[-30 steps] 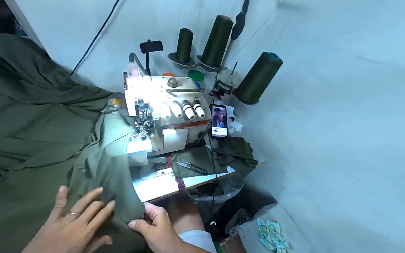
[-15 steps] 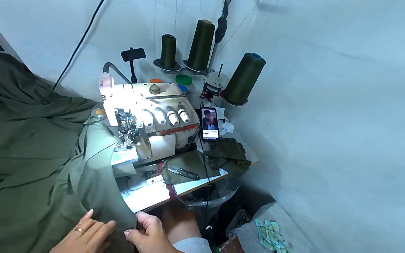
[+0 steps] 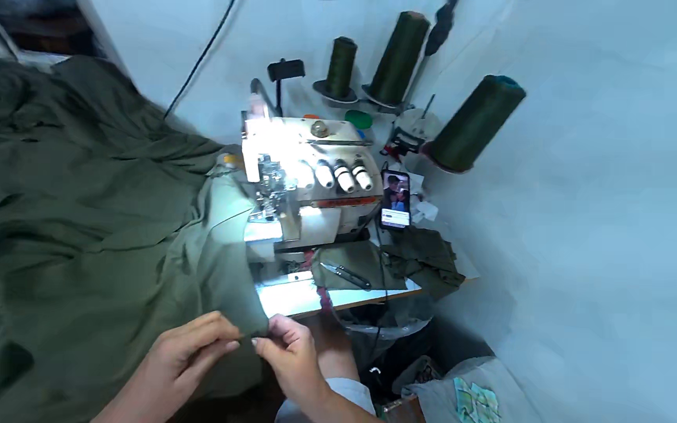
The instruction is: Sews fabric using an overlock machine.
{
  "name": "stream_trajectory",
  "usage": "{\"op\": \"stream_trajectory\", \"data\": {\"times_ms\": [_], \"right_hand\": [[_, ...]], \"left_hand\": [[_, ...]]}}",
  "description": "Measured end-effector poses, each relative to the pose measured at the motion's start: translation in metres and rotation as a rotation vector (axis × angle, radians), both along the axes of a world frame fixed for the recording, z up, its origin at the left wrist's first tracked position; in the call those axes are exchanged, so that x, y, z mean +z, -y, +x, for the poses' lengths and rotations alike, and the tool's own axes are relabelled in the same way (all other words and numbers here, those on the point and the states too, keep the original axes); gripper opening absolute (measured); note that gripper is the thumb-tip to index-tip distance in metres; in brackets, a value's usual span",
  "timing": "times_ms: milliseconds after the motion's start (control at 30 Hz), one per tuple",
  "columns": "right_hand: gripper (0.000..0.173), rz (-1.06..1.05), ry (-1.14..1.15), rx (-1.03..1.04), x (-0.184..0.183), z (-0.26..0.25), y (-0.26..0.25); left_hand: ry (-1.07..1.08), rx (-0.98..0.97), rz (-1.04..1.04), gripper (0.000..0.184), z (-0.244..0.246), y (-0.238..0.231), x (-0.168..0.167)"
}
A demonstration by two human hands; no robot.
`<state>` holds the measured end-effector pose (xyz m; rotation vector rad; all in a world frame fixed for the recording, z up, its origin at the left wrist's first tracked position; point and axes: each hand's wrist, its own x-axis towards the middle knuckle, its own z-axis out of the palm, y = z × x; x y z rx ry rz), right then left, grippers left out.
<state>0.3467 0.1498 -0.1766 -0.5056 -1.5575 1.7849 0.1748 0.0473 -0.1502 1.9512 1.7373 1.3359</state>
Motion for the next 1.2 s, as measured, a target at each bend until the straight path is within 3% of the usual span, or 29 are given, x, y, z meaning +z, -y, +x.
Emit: {"op": "stream_trajectory", "data": {"times_ms": [100,433,800,967,1100,1200], "right_hand": [[0.010,-0.014,-0.036,-0.012,0.005,-0.002,0.003],[0.021,0.066,0.007,0.016,0.007,-0.006,0.006],[0.019,0.223,0.011,0.035,0.000,-0.013,0.005],[0.014,0.267,-0.160,0.166,-0.013,-0.017,0.004],[0.028,0.241,-0.099,0.257,-0.031,-0.015,0.006],[0.022,0.196,-0.057,0.277,-0.037,-0.015,0.008]], "left_hand": [[0.098,0.014,-0.001,0.021,0.003,0.001,0.002],[0.116,0.108,0.032,0.017,0.009,-0.001,0.000],[0.092,0.196,0.043,0.017,0.002,-0.004,-0.006],[0.116,0.242,0.045,0.016,-0.010,-0.004,0.010],[0.146,0.325,0.069,0.012,-0.022,-0.001,0.030],[0.165,0.355,0.074,0.010,-0.026,0.000,0.035]]}}
